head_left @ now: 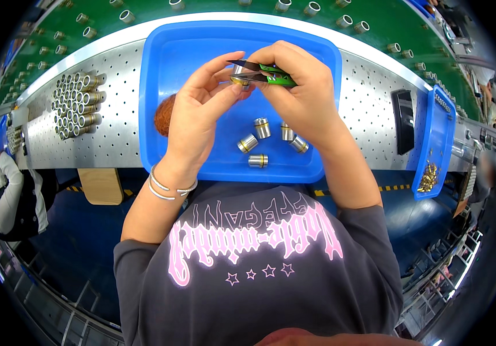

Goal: The person uses green-handled pliers to manipulate small cylindrical metal parts over a blue tray. They repeatedly pick up a part, adjust it with the pliers, and place it back into the tray. The process is repetitive and involves handling multiple identical metal components.

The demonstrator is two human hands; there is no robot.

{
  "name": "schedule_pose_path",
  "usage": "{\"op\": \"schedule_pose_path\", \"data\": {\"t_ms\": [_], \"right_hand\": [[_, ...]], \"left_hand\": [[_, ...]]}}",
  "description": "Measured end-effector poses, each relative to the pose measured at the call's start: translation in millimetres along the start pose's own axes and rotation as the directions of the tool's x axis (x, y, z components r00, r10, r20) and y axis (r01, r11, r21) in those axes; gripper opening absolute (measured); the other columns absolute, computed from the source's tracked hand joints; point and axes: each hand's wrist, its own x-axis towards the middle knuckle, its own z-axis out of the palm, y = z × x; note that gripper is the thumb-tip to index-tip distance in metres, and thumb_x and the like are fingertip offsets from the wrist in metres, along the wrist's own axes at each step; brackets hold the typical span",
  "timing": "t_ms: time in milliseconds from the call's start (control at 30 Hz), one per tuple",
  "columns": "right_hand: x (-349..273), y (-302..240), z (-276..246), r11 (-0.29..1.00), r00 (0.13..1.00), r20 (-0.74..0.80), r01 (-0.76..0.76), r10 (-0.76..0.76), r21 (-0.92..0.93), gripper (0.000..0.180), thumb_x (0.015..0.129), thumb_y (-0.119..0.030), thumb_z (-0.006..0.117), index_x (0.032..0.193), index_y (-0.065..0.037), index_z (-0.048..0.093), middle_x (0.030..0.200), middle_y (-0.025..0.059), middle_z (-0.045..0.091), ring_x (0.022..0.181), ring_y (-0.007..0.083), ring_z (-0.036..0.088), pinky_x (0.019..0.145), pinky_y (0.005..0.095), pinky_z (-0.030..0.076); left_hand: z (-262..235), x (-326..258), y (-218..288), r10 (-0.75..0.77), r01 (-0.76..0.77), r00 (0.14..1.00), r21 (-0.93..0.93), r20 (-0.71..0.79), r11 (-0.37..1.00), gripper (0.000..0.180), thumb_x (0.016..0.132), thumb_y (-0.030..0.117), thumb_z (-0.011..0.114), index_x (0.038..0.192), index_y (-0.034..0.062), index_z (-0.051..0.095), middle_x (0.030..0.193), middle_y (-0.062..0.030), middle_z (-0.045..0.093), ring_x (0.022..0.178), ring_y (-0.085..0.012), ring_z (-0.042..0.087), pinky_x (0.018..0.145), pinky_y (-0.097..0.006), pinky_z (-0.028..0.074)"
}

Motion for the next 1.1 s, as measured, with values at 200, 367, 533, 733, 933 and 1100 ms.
{"op": "schedule_pose_path", "data": {"t_ms": [200,367,533,733,933,1100], "right_hand": [[-2.4,3.0,5.2,0.989,0.997,-0.060,-0.045,0.054,0.140,0.015,0.075,0.003,0.062,0.089,-0.001,0.062,0.074,0.0045,0.059,0.065,0.0100,0.052,0.056,0.0223,0.040],[-5.6,1.3,-3.4,0.984,0.981,-0.095,-0.162,0.169,0.079,0.019,0.076,-0.014,0.069,0.092,-0.006,0.065,0.084,0.0074,0.064,0.070,0.0184,0.060,0.059,0.0259,0.047],[-12.7,6.6,-4.7,0.988,0.994,0.003,-0.110,0.111,-0.108,0.018,0.076,-0.008,0.069,0.092,-0.001,0.066,0.080,0.0068,0.064,0.069,0.0123,0.059,0.060,0.0214,0.045],[-12.5,12.1,-0.2,0.991,0.996,-0.071,-0.054,0.046,-0.119,0.014,0.073,-0.017,0.070,0.084,-0.007,0.068,0.072,0.0056,0.064,0.058,0.0182,0.059,0.049,0.0250,0.043],[-12.5,11.1,-0.7,0.994,0.996,-0.072,-0.055,0.048,-0.099,0.013,0.074,-0.016,0.070,0.083,-0.007,0.068,0.071,0.0060,0.064,0.058,0.0186,0.059,0.049,0.0254,0.044],[-13.7,10.8,-1.6,0.993,0.996,-0.066,-0.065,0.058,-0.097,0.013,0.074,-0.016,0.070,0.083,-0.007,0.068,0.071,0.0063,0.064,0.058,0.0187,0.059,0.049,0.0256,0.044]], "left_hand": [[-1.7,-0.1,-1.6,-0.016,0.016,1.000,0.015,-0.007,1.000,0.036,0.085,0.004,0.055,0.121,0.0018,0.051,0.104,-0.0097,0.060,0.095,-0.0165,0.059,0.086,-0.029,0.047],[-5.4,1.8,3.6,-0.040,0.036,0.997,-0.062,-0.070,0.997,0.039,0.087,0.009,0.055,0.125,0.0023,0.047,0.106,-0.0106,0.059,0.098,-0.0190,0.059,0.088,-0.030,0.047],[-6.8,2.1,6.0,-0.011,0.007,0.998,-0.050,-0.069,0.999,0.044,0.087,0.010,0.058,0.127,0.0029,0.044,0.106,-0.0108,0.058,0.098,-0.0198,0.059,0.089,-0.031,0.046],[-4.8,0.5,5.9,-0.009,0.008,0.997,-0.003,-0.082,1.000,0.045,0.085,0.011,0.061,0.126,0.0031,0.045,0.107,-0.0105,0.058,0.097,-0.0193,0.059,0.088,-0.030,0.046],[-3.9,-0.2,5.5,0.005,-0.005,0.997,0.004,-0.073,1.000,0.045,0.084,0.011,0.062,0.125,0.0035,0.046,0.107,-0.0103,0.058,0.097,-0.0191,0.059,0.088,-0.030,0.046],[-3.3,-0.4,4.4,0.006,-0.006,0.997,0.005,-0.071,1.000,0.044,0.084,0.010,0.062,0.124,0.0034,0.047,0.107,-0.0104,0.058,0.097,-0.0190,0.059,0.088,-0.030,0.046]]}}
